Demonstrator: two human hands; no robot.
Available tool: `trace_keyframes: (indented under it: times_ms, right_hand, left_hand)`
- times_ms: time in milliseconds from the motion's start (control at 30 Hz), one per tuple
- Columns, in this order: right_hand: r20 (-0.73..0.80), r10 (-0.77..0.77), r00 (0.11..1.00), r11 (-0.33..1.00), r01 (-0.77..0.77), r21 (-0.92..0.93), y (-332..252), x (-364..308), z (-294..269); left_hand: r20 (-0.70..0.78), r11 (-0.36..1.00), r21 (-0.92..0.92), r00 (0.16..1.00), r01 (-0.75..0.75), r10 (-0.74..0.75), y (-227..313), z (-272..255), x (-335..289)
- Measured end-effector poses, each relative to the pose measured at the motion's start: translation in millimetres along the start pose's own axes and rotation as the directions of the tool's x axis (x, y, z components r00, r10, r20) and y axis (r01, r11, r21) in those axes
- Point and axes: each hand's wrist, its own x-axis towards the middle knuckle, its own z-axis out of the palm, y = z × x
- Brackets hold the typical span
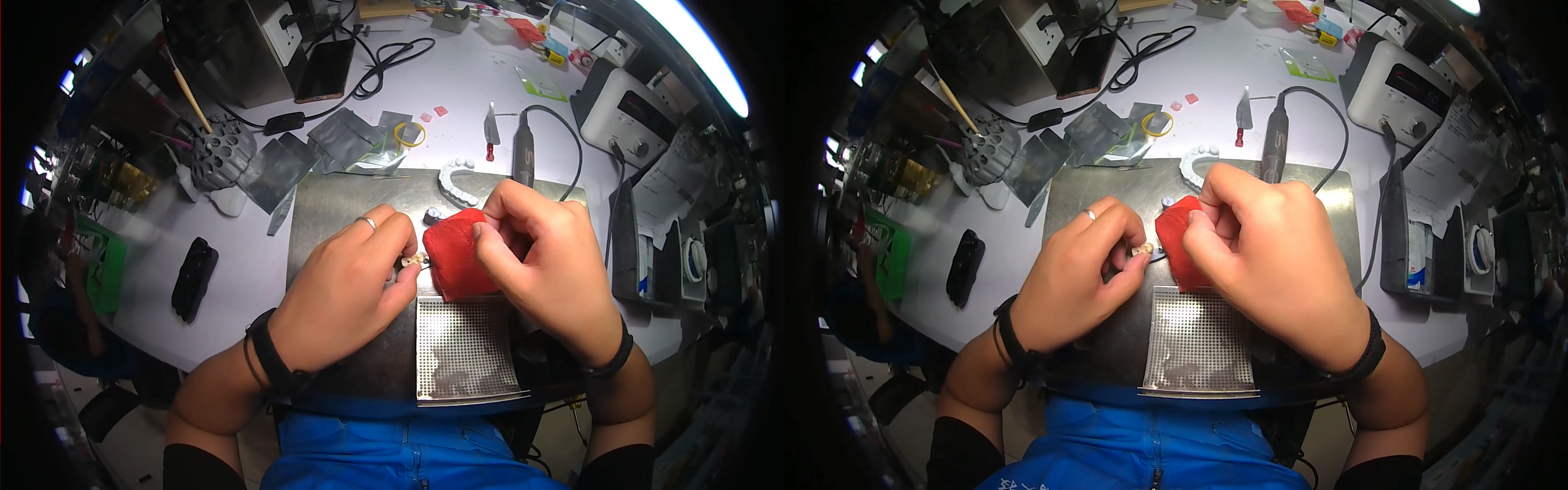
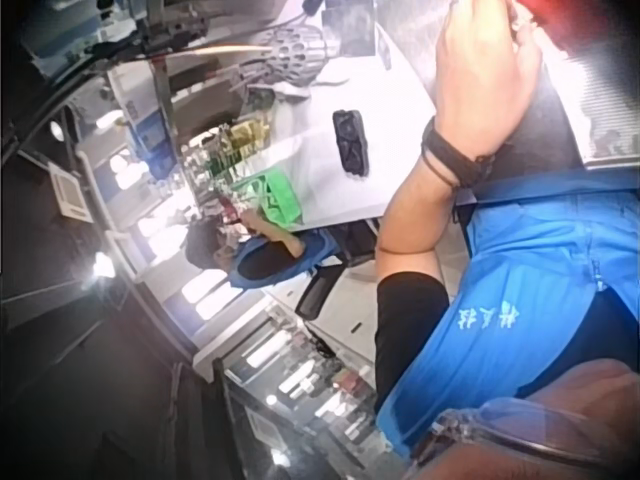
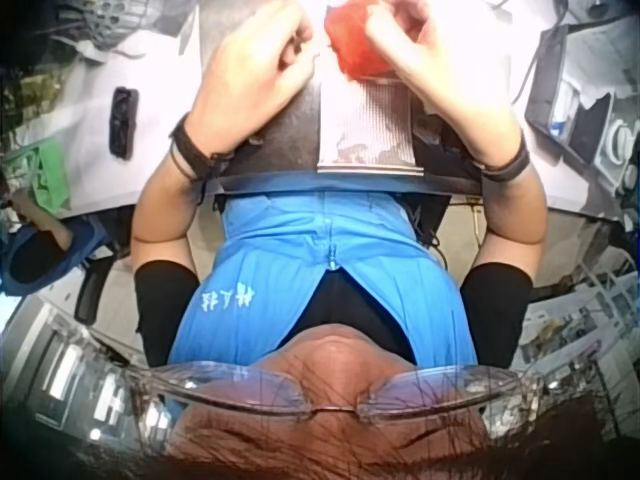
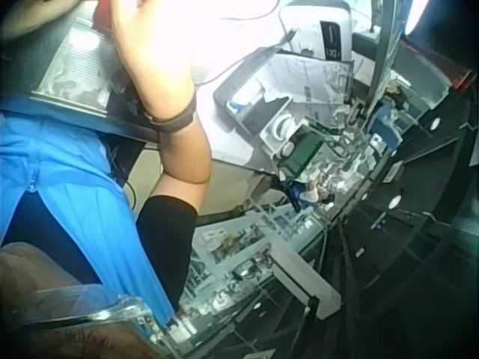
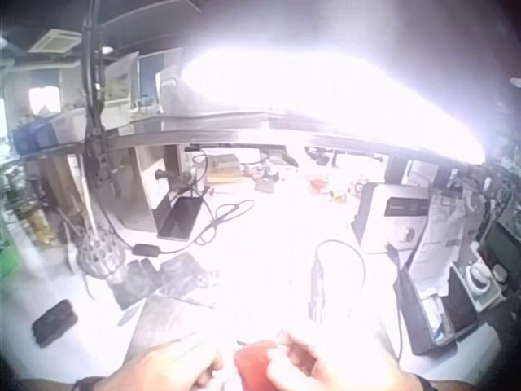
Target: The person presses a red sheet against a dental crown on a model, removes the crown to grind it with a rotary tool, and then repeats this process.
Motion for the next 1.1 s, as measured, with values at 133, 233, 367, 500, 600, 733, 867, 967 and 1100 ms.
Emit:
trace_keyframes:
  times_ms: [133,233,367,500,600,733,867,967,1100]
  right_hand:
    - [-0.003,0.001,1.0,0.998,-0.002,-0.057,-0.8,-0.8,-0.6]
    - [0.004,-0.011,1.0,0.997,0.011,-0.071,-0.9,-1.0,2.5]
    - [0.011,-0.006,1.0,0.996,0.007,-0.089,-1.2,-2.0,2.5]
    - [0.013,-0.032,0.999,0.993,0.033,-0.114,-0.3,-1.3,3.8]
    - [0.017,-0.015,1.0,0.991,0.017,-0.13,-1.2,-0.6,3.5]
    - [0.013,-0.037,0.999,0.994,0.039,-0.106,1.5,-1.8,3.9]
    - [0.064,-0.002,0.998,0.995,0.008,-0.096,-3.7,0.2,0.7]
    - [0.205,0.148,0.968,0.989,-0.149,-0.007,-7.4,9.5,-9.0]
    - [0.222,0.079,0.972,0.967,-0.129,0.219,22.8,17.6,-6.7]
  left_hand:
    - [-0.005,1.0,0.008,1.0,-0.025,0.025,-0.3,2.7,1.4]
    - [-0.013,0.999,0.03,1.0,-0.019,0.02,1.4,2.5,2.3]
    - [-0.012,0.999,0.039,0.999,-0.033,0.033,1.1,5.1,4.9]
    - [0.017,0.999,0.044,1.0,-0.015,0.014,0.0,6.6,5.3]
    - [0.023,0.999,0.04,1.0,-0.007,0.006,-0.3,6.9,5.3]
    - [0.017,0.999,0.045,1.0,-0.025,0.024,0.4,7.7,5.9]
    - [0.012,0.998,0.052,0.999,-0.046,0.045,-0.2,8.4,6.4]
    - [-0.01,0.993,0.071,0.996,-0.09,0.091,-1.7,8.8,6.1]
    - [0.028,0.996,0.065,0.998,-0.063,0.061,-0.6,7.9,6.4]
